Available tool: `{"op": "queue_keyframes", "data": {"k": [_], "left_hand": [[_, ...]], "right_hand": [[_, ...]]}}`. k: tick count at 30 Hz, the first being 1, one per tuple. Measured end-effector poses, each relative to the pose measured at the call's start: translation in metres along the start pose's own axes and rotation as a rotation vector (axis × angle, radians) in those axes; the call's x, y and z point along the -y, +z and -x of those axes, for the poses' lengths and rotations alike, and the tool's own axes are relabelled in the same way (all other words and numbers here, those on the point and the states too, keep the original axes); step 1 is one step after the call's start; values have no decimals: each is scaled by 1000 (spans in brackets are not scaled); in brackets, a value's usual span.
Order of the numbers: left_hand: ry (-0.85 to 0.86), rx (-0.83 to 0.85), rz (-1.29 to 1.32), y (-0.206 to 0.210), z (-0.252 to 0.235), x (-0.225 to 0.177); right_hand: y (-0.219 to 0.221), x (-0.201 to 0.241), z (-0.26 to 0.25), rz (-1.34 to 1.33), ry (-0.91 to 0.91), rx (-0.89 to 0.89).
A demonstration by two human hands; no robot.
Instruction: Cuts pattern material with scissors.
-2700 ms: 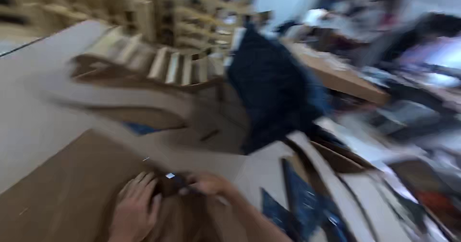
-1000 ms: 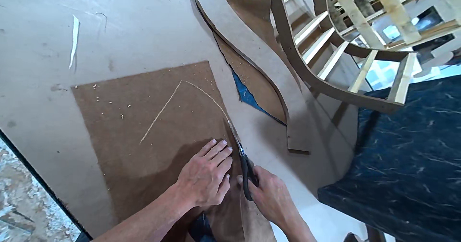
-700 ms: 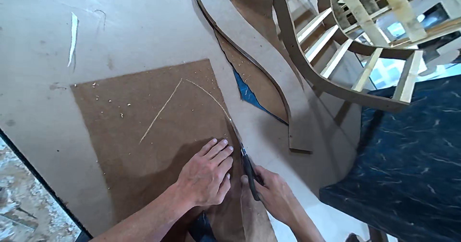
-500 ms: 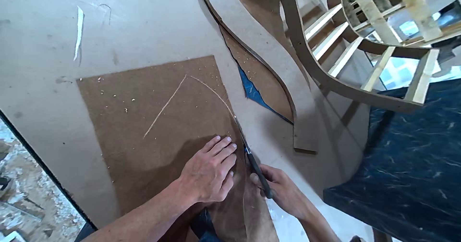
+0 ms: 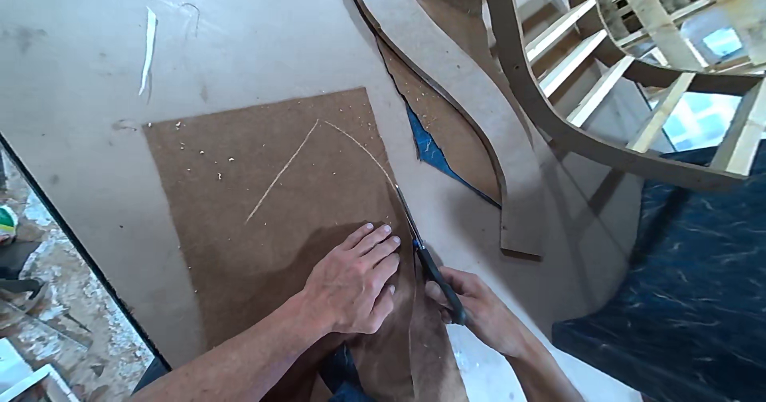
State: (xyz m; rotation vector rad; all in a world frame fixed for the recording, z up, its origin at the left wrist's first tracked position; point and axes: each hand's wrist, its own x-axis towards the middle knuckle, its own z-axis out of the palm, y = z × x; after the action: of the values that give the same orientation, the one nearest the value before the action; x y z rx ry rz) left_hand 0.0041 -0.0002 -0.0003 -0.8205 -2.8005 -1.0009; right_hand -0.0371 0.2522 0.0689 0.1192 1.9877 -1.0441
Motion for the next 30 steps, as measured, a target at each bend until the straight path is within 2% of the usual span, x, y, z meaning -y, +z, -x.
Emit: {"op": "queue_keyframes", "data": {"k": [8, 15, 30], "left_hand": [[-6, 17, -12, -1, -2, -1], [19, 132, -29, -5, -4, 0], [25, 143, -19, -4, -4, 1]], "right_hand": [[-5, -7, 3, -14, -23, -10], [-9, -1, -8, -62, -14, 33], [-24, 6, -22, -7, -56, 80]]}}
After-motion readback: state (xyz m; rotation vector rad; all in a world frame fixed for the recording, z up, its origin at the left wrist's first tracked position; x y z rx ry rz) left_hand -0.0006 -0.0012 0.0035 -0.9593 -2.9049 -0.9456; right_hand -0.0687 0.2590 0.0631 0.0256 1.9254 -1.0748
